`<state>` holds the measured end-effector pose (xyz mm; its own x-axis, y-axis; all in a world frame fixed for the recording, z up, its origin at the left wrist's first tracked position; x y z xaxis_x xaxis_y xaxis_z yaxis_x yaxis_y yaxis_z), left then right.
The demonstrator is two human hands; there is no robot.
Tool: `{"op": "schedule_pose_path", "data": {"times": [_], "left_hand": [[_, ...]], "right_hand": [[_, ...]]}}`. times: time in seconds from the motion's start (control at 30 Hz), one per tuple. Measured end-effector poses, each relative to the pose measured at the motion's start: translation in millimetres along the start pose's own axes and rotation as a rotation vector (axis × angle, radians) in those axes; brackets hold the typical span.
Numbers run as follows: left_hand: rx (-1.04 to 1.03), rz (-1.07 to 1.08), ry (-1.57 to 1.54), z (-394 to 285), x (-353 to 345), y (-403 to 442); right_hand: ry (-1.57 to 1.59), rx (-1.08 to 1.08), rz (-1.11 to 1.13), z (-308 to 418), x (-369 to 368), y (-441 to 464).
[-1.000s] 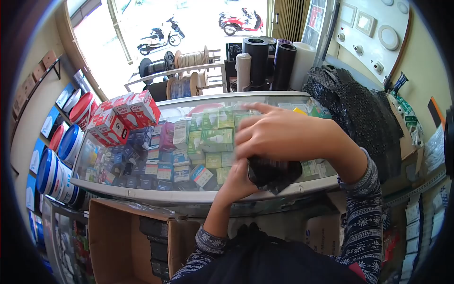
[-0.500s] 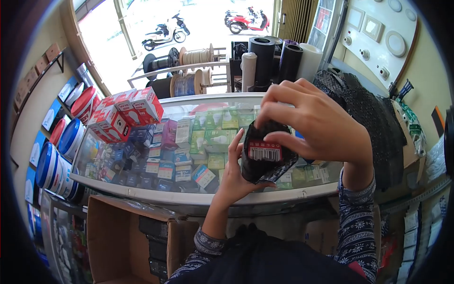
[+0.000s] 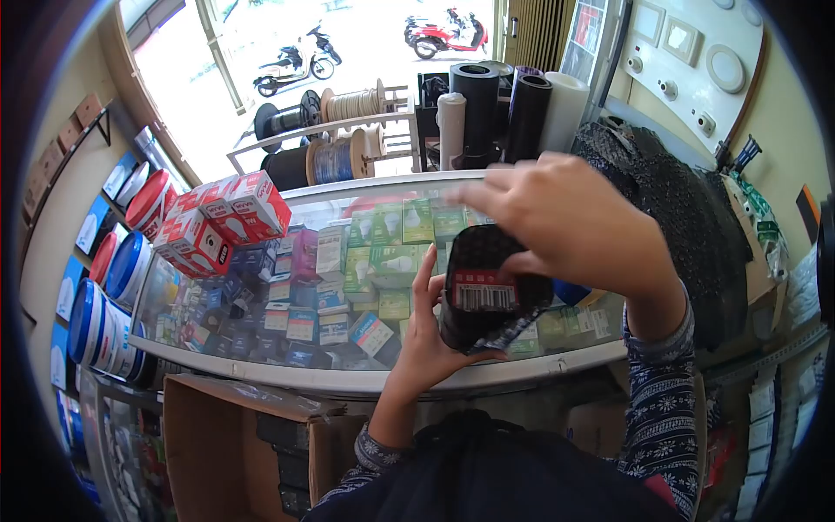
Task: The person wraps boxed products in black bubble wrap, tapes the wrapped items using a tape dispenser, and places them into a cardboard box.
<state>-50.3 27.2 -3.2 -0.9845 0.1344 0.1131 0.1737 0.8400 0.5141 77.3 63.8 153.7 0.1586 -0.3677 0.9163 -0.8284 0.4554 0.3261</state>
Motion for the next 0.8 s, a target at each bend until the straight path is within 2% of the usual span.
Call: {"op": "schedule_pose_path", "data": {"times": [0.07,0.17,0.2,0.3,0.4,0.47,0.57,0.6,0.7,0.8], "left_hand": [[-0.01,0.001,0.009,1.5,-1.4,1.0],[0.07,-0.031,-0.086,7.1,-1.8,2.5],[0.086,-0.044,-0.094,7.0,-0.6,2.6],[0.082,-0.078,-0.124,9.8,2.3,-0.6],[0.034,-0.116,-0.172,16.3,4.1,-2.8],[0.021,-0.134,-0.186,20.7,2.1,-6.1],[0.016,-0.128,-0.195,23.3,-1.1,-10.1],[0.008,-0.113,-0.218,22.6,-2.1,-10.9],[-0.006,-0.088,-0.27,20.3,-7.2,-12.2],[-0.101,-0.071,-0.249,25.8,-10.0,-13.4]], "right_hand": [[-0.093,-0.078,0.34,-2.0,-9.4,8.8],[-0.146,-0.198,-0.104,-14.4,4.2,2.6],[-0.205,-0.171,-0.33,-12.7,18.2,-2.5],[0.009,-0.318,-0.46,-8.9,32.5,-30.9],[0.201,-0.534,-0.463,8.0,11.7,-65.2],[0.476,-0.671,-0.271,19.1,-6.4,-88.2],[0.514,-0.539,-0.57,28.5,-27.3,-99.5],[0.423,-0.472,-0.609,31.0,-23.7,-97.5],[0.175,-0.312,-0.339,47.3,9.8,-73.7],[0.221,-0.176,-0.09,44.6,1.2,-59.6]]}}
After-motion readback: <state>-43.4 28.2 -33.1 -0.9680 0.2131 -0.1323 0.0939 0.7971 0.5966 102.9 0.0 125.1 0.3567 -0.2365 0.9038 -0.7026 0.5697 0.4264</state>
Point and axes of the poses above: each hand's wrist, its own y-axis towards the middle knuckle, its own x-axis out of the back of the hand, z = x × y, the point moved 3 cm from there along y, towards the middle knuckle, and after that the axes turned 4 degrees about -y, right-handed, at the moved point
